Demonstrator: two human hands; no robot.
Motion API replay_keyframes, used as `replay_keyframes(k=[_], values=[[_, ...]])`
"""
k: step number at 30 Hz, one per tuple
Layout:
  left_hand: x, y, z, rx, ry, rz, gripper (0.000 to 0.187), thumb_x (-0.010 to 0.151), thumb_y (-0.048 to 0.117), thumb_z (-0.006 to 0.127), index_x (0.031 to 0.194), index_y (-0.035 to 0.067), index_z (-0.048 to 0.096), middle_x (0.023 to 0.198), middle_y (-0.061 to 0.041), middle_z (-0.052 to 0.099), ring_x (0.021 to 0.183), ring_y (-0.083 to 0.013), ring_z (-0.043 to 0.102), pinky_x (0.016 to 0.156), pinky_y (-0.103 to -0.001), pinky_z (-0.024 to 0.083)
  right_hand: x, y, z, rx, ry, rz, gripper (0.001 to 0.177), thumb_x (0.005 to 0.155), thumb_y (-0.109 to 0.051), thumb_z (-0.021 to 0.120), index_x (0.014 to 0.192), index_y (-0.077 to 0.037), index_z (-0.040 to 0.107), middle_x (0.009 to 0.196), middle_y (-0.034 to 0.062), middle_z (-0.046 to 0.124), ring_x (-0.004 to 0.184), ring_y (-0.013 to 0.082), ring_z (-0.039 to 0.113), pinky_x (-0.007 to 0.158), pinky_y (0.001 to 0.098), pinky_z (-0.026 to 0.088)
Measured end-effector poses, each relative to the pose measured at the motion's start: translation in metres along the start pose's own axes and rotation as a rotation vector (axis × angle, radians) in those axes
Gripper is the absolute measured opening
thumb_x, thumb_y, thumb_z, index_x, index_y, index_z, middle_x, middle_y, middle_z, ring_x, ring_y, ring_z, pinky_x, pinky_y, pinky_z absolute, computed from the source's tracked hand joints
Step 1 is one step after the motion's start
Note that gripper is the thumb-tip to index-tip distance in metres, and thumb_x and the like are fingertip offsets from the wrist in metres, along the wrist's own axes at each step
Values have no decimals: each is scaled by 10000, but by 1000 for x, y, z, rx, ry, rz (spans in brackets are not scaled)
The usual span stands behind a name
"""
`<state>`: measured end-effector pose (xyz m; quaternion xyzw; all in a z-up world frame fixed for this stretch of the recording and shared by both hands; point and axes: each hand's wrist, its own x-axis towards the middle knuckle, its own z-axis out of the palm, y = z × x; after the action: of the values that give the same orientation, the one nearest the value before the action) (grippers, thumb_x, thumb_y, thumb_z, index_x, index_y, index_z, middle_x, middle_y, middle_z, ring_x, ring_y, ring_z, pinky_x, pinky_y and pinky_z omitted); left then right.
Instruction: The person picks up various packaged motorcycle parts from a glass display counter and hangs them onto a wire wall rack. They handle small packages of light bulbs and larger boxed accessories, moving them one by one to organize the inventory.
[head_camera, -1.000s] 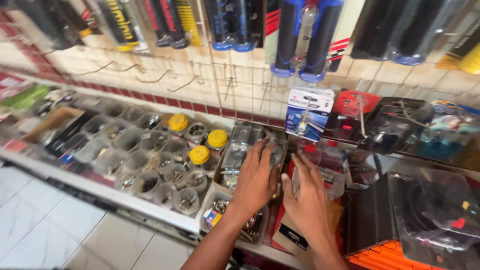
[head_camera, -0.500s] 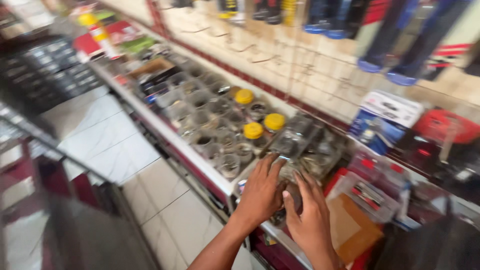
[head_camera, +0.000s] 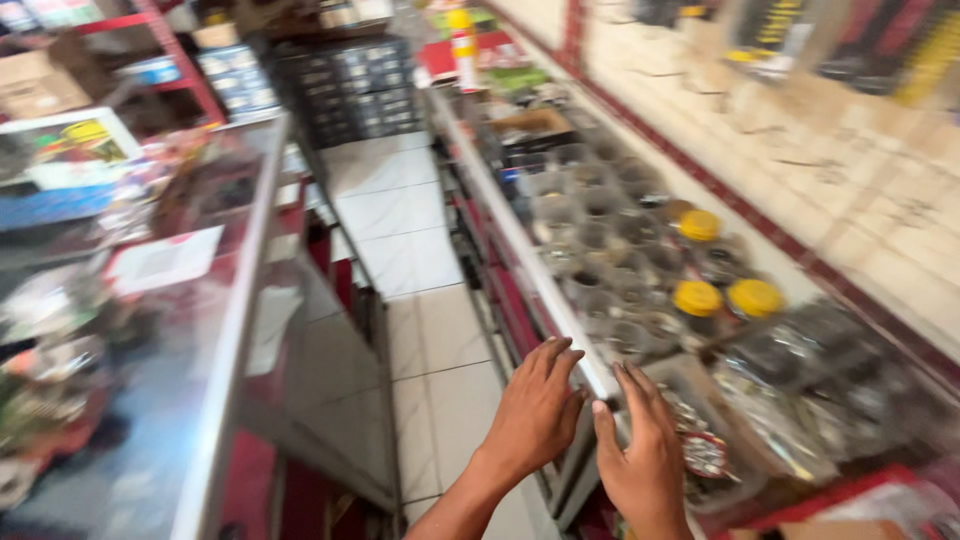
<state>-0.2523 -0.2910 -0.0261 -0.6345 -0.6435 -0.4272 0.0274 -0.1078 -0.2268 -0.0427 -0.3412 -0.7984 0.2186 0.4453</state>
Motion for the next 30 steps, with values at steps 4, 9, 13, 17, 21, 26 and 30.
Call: replay_keyframes(k=[4, 9, 13, 17, 21, 26, 30], values=[[-30, -20, -42, 111, 70, -108, 490, 873, 69, 702, 1332, -13, 553, 1404, -240, 543, 1349, -444, 478, 1105, -503, 399, 1, -25, 38, 91, -56, -78, 464, 920, -196, 662, 1338, -4, 608, 1398, 201, 619, 1306, 385, 575, 1088, 434, 439], [-74, -37, -91, 163, 204, -236, 458, 899, 89, 708, 1320, -3, 554, 1388, -217, 548, 1316, -426, 503, 1079, -490, 426, -13, -64, 75, 143, -217, -116, 463, 909, -199, 665, 1337, -25, 624, 1398, 194, 617, 1308, 383, 570, 1072, 434, 446], [-111, -42, -119, 214, 257, -308, 448, 898, 96, 704, 1310, -1, 556, 1403, -213, 540, 1307, -428, 503, 1044, -501, 427, -31, -98, 92, 152, -296, -140, 477, 899, -191, 666, 1344, -25, 620, 1402, 175, 623, 1301, 379, 569, 1066, 446, 439], [-153, -42, -140, 256, 326, -405, 428, 919, 113, 703, 1306, 2, 559, 1416, -212, 539, 1297, -421, 510, 1028, -504, 435, -55, -126, 109, 170, -390, -166, 483, 892, -210, 669, 1344, -46, 620, 1404, 153, 624, 1300, 354, 585, 1050, 423, 466], [-185, -40, -168, 320, 423, -437, 424, 915, 114, 703, 1300, 3, 566, 1395, -217, 554, 1330, -424, 502, 1040, -507, 434, -64, -159, 133, 232, -479, -263, 478, 903, -204, 679, 1345, -35, 611, 1397, 163, 622, 1309, 358, 576, 1059, 430, 460], [-225, -29, -195, 457, 547, -517, 417, 920, 121, 704, 1293, -13, 573, 1408, -229, 553, 1359, -434, 488, 1062, -514, 426, -83, -199, 155, 308, -594, -363, 474, 912, -175, 671, 1357, -29, 602, 1418, 167, 613, 1329, 361, 560, 1070, 439, 452], [-253, -17, -214, 494, 627, -601, 420, 912, 109, 698, 1299, -9, 585, 1412, -236, 550, 1361, -438, 484, 1079, -522, 408, -100, -232, 169, 355, -736, -412, 477, 907, -180, 673, 1359, -46, 601, 1418, 150, 609, 1325, 348, 565, 1061, 431, 460]])
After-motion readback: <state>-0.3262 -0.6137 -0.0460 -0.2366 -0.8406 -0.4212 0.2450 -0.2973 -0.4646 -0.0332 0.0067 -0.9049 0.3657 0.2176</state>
